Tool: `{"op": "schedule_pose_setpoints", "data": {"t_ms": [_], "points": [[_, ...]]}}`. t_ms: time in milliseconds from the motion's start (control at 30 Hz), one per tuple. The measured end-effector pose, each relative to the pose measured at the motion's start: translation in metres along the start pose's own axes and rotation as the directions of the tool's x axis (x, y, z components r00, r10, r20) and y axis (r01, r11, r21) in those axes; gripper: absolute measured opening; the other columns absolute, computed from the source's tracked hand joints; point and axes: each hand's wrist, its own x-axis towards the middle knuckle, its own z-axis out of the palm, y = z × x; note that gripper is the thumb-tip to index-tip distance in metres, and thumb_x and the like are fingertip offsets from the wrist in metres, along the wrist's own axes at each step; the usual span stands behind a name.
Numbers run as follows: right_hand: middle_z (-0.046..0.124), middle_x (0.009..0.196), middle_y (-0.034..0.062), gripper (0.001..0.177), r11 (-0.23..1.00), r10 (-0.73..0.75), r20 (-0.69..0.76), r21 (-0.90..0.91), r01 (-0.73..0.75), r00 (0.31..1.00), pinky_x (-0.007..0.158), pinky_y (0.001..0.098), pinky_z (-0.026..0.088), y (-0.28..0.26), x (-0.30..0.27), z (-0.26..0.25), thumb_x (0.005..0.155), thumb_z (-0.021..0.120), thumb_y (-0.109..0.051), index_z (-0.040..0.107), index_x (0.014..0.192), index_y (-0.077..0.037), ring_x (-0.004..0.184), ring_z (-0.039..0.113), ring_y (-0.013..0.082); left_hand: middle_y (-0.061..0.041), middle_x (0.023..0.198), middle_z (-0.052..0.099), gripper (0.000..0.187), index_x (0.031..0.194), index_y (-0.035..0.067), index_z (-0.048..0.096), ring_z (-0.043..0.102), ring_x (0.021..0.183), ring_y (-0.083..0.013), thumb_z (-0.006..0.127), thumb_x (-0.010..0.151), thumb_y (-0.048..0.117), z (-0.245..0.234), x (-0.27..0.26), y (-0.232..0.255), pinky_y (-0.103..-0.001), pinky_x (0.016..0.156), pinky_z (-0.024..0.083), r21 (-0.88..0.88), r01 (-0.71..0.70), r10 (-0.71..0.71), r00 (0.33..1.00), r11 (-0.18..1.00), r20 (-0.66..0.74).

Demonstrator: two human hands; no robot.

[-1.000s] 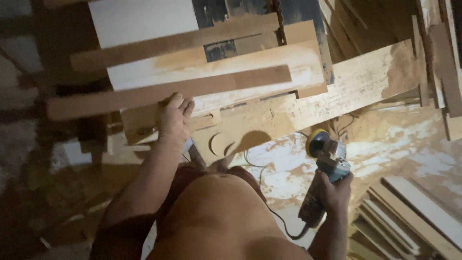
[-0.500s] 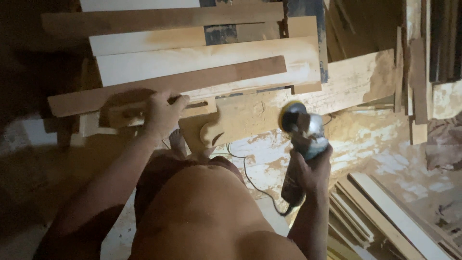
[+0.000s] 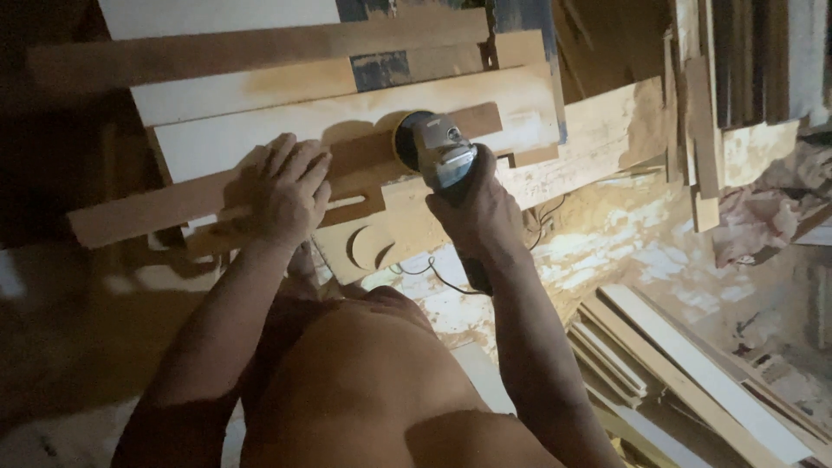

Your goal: The person uses an orbital sander to smooth the surface of a wooden plank placed on a workbench. They hold the plank steady with their left hand while moving the sander back and forth along its length.

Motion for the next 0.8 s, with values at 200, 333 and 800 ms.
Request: {"op": "schedule_pose_setpoints", "data": {"t_ms": [200,333,800], "points": [[0.071,0.11,0.0344,0.082,0.998,0.057,0.098,-0.025,-0.055,0.994,0.083,0.0719,0.057,-0.008,0.006,0.0,0.085,0.078,-0.034,0.03,0.147,-0.01,0.1,0.071,0.0632,-0.01,0.125,0.069,0.027,0.104,0.013,0.077,0.065,0.122,-0.0364,0.078,0.093,0.037,0.0,0.0,0.001,-0.047,0.085,0.053,0.009,0.025,-0.026,0.999,1.0,0.03],[0.072,0.104,0.0321,0.08,0.992,0.016,0.044,-0.126,-0.01,0.999,0.081,0.0676,0.061,-0.009,0.014,0.019,0.086,0.082,-0.032,0.029,0.143,-0.012,0.094,0.075,0.057,-0.007,0.131,0.066,0.033,0.105,0.016,0.076,0.062,0.13,-0.0358,0.077,0.092,0.046,0.004,-0.002,-0.007,-0.046,0.094,0.052,0.066,0.011,-0.023,0.984,0.998,0.175],[0.072,0.107,0.0336,0.076,0.977,0.21,-0.074,-0.028,-0.212,0.975,0.091,0.0751,0.053,0.093,0.061,-0.018,0.09,0.076,-0.054,0.029,0.136,-0.015,0.102,0.07,0.0606,-0.01,0.107,0.064,0.019,0.104,0.013,0.077,0.064,0.101,-0.0353,0.077,0.097,0.03,-0.009,0.024,0.006,-0.044,0.076,0.05,0.008,0.029,-0.028,0.991,1.0,-0.129]]}}
